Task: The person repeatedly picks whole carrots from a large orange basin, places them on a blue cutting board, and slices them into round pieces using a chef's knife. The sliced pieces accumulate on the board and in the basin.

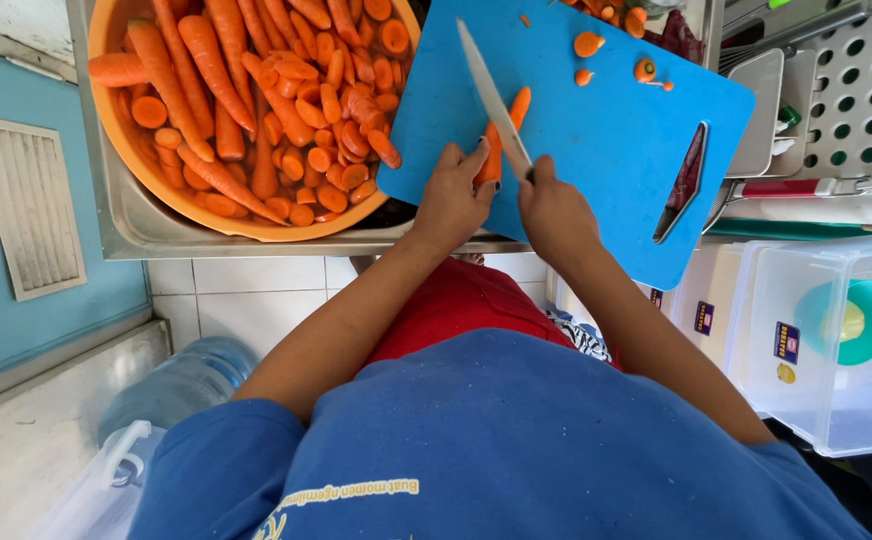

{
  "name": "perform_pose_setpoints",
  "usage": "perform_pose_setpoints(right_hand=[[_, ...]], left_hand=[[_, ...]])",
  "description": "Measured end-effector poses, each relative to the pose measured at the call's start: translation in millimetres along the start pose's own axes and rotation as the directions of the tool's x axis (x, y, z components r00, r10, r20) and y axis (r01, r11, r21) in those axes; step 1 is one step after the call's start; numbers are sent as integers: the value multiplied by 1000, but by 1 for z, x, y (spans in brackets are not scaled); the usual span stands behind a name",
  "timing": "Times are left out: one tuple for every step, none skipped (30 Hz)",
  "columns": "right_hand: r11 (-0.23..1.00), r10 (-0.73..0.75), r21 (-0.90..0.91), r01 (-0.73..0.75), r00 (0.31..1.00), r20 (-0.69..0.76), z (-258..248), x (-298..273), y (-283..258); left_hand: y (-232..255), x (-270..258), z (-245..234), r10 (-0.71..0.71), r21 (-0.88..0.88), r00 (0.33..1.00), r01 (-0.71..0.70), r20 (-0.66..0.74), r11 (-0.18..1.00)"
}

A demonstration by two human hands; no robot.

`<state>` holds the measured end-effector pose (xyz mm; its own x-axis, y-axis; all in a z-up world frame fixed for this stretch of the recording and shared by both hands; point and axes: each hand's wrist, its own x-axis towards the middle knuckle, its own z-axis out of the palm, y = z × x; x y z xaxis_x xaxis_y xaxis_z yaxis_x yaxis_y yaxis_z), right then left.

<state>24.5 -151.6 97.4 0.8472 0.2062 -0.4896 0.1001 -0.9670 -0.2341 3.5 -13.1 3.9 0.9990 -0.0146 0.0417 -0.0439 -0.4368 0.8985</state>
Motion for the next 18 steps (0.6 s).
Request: perform_pose_setpoints(right_hand=[[1000, -1, -2, 1, 1000, 4, -2, -11, -2], [999, 36, -15, -36, 999, 39, -5, -22, -2], [997, 74, -31, -72, 995, 72, -8, -34, -3], [997, 76, -30, -74, 994, 76, 3, -26, -1], [995, 86, -59, -81, 993, 80, 14, -19, 0], [992, 98, -87, -91, 992, 79, 24, -12, 2], [992, 103, -85, -96, 992, 80, 35, 4, 6], [997, 54, -55, -52, 998, 33, 46, 22, 10], [1000, 6, -26, -7, 1000, -16, 56, 40, 14], [1000, 2, -23, -2, 1000, -15, 50, 38, 14], [999, -45, -25, 45, 999, -27, 44, 36, 14], [996, -84, -32, 83, 996, -42, 35, 35, 18], [996, -81, -34, 79, 996, -46, 19, 20, 14], [998, -56, -28, 55, 998, -13, 5, 4, 7], [999, -31, -22, 31, 999, 20, -8, -12, 1], [999, -34, -25, 34, 999, 27, -4, -18, 2], [997, -25, -72, 28, 998, 52, 0, -24, 4], [993, -12, -114, 21, 997, 74, 4, -29, 5]], left_hand=[[-1, 0, -1, -5, -1, 1000, 5, -1, 1000], [-2, -1, 0, -7, -21, 1000, 7, -11, 1000], [-2, -1, 1, -9, -40, 1000, 9, -22, 999], [-3, -1, 1, -13, -41, 1000, 12, -19, 999], [-3, 0, 2, -6, -28, 1000, 5, -31, 1000], [-3, 0, 3, 5, -16, 999, -6, -41, 1000], [-2, 0, 2, 6, -17, 999, -6, -36, 1000], [-1, 1, 0, 21, -21, 999, -22, -28, 1000], [-1, 3, -2, 37, -25, 999, -37, -21, 999], [-1, 0, -4, 36, -20, 999, -36, -22, 999], [-1, -2, -6, 24, -57, 999, -26, -40, 998], [-1, -1, -4, 17, -102, 998, -22, -55, 995], [-3, 3, -1, 21, -106, 998, -27, -54, 994], [-6, 1, 1, 0, -126, 997, -9, -79, 992], [-10, 0, 3, -23, -146, 994, 7, -102, 989], [-8, 0, 2, -30, -147, 994, 14, -105, 989], [-5, 1, 1, -33, -149, 995, 18, -96, 989], [-3, 2, -1, -33, -148, 996, 21, -82, 989]])
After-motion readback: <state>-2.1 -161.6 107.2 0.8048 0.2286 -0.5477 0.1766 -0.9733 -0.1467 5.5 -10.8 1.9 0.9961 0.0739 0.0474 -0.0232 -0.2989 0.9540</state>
